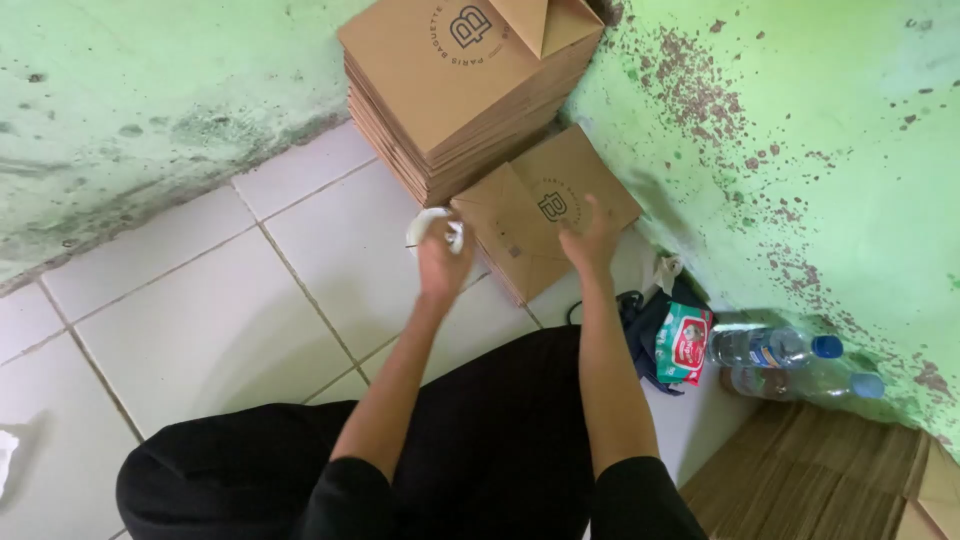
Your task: The person sits on the floor and assembles flat brown paper bags into three-dimensional shapes. They use a small brush to apply white adhesive from a container onto the bag's flaps, then fold and press the sides to secure them. The person completes one bag and begins a second before the clip ends.
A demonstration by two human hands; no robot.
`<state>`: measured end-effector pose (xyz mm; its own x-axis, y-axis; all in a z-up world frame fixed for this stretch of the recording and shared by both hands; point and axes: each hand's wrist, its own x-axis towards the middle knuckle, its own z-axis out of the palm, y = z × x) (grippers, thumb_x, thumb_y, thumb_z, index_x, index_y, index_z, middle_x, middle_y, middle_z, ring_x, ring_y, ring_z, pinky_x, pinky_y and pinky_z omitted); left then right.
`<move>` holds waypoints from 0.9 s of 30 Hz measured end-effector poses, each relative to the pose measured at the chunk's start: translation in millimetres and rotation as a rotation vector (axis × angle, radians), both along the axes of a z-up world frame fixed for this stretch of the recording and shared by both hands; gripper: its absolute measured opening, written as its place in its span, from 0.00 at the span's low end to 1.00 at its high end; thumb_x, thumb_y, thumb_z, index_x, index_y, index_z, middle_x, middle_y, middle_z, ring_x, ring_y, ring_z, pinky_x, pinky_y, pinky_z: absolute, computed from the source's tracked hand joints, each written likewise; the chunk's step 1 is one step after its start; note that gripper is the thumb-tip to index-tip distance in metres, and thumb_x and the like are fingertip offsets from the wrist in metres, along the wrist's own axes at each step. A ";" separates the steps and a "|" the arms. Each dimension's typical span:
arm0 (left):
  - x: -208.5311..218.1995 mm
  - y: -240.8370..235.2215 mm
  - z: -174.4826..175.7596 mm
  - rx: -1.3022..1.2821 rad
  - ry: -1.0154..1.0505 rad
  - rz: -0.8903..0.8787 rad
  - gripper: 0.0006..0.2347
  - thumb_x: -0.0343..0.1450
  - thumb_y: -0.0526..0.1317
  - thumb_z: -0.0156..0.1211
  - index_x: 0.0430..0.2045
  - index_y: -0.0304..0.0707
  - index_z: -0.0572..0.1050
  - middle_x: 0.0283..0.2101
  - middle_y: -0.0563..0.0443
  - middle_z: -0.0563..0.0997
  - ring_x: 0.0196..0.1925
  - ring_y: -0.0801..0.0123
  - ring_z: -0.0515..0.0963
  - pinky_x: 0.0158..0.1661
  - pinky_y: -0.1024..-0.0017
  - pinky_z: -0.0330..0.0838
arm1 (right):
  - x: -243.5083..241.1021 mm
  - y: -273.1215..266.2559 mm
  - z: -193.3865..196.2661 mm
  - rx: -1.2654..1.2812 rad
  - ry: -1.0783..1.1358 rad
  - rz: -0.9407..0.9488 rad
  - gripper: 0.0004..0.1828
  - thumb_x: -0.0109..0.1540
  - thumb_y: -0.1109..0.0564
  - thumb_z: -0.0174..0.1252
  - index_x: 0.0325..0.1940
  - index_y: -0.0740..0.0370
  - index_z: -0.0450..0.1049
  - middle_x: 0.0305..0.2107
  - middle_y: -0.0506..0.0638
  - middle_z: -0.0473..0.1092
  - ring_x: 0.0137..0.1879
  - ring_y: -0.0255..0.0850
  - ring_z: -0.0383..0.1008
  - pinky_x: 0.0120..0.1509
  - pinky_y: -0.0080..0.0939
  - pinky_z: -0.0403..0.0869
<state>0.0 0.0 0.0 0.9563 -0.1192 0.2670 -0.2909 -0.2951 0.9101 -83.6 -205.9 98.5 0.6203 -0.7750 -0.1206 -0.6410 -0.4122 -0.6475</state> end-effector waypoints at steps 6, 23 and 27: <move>101.0 11.7 47.7 -0.130 -0.024 0.199 0.10 0.68 0.37 0.69 0.40 0.34 0.80 0.37 0.42 0.82 0.33 0.56 0.87 0.32 0.73 0.82 | 20.5 56.6 26.0 0.030 -0.227 0.210 0.26 0.66 0.55 0.59 0.68 0.62 0.66 0.64 0.66 0.64 0.75 0.63 0.57 0.77 0.67 0.57; 123.7 35.9 105.8 0.055 -0.223 -0.161 0.16 0.63 0.32 0.76 0.43 0.34 0.82 0.52 0.35 0.80 0.58 0.34 0.74 0.54 0.55 0.77 | 61.9 59.1 -23.3 0.052 -0.370 0.403 0.18 0.65 0.55 0.60 0.59 0.58 0.75 0.53 0.58 0.73 0.66 0.59 0.68 0.70 0.64 0.65; 140.2 36.4 89.7 0.085 -0.206 -0.167 0.14 0.64 0.35 0.76 0.42 0.40 0.82 0.50 0.44 0.82 0.53 0.48 0.82 0.48 0.63 0.80 | 60.8 54.6 -25.6 0.096 -0.340 0.401 0.20 0.64 0.50 0.62 0.60 0.54 0.75 0.54 0.56 0.72 0.67 0.56 0.68 0.71 0.63 0.65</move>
